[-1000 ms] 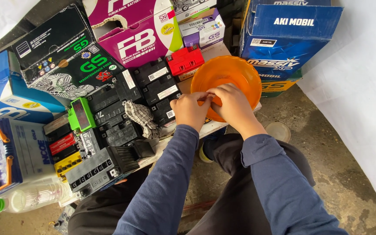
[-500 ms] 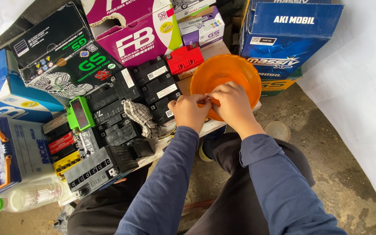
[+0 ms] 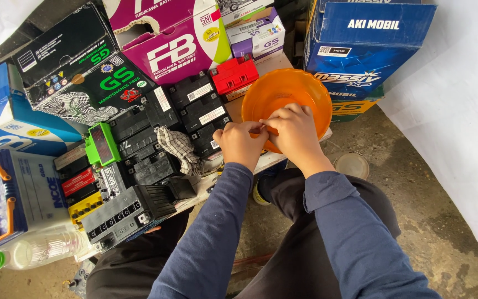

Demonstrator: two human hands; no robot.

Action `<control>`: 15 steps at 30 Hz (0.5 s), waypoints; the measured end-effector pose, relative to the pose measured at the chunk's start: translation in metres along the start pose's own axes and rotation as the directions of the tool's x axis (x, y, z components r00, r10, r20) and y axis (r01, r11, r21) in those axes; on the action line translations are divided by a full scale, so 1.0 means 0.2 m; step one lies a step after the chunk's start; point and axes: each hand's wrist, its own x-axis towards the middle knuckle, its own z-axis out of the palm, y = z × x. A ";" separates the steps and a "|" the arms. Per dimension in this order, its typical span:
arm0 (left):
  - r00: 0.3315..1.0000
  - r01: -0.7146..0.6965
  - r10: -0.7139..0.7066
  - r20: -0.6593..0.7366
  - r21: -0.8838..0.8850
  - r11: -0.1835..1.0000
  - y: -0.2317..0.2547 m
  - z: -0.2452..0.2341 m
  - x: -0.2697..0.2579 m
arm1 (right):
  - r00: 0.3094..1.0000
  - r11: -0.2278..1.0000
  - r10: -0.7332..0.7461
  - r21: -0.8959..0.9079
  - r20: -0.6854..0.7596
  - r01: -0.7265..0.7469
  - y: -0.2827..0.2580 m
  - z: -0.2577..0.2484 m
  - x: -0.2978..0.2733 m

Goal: Filling battery cells with liquid using a syringe and wiping the battery with a cloth

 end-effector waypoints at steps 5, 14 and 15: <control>1.000 -0.002 0.002 0.000 -0.002 1.000 -0.02 0.02 0.00 | 0.999 1.000 0.000 0.001 -0.036 0.000 -0.01 0.03 0.00; 1.000 -0.014 0.015 -0.009 0.010 1.000 -0.02 0.03 0.00 | 0.995 1.000 -0.015 -0.016 -0.102 0.014 -0.01 0.07 -0.01; 1.000 -0.022 0.022 -0.015 0.014 1.000 -0.02 0.03 0.00 | 0.993 1.000 -0.018 -0.014 -0.112 0.017 0.00 0.08 -0.01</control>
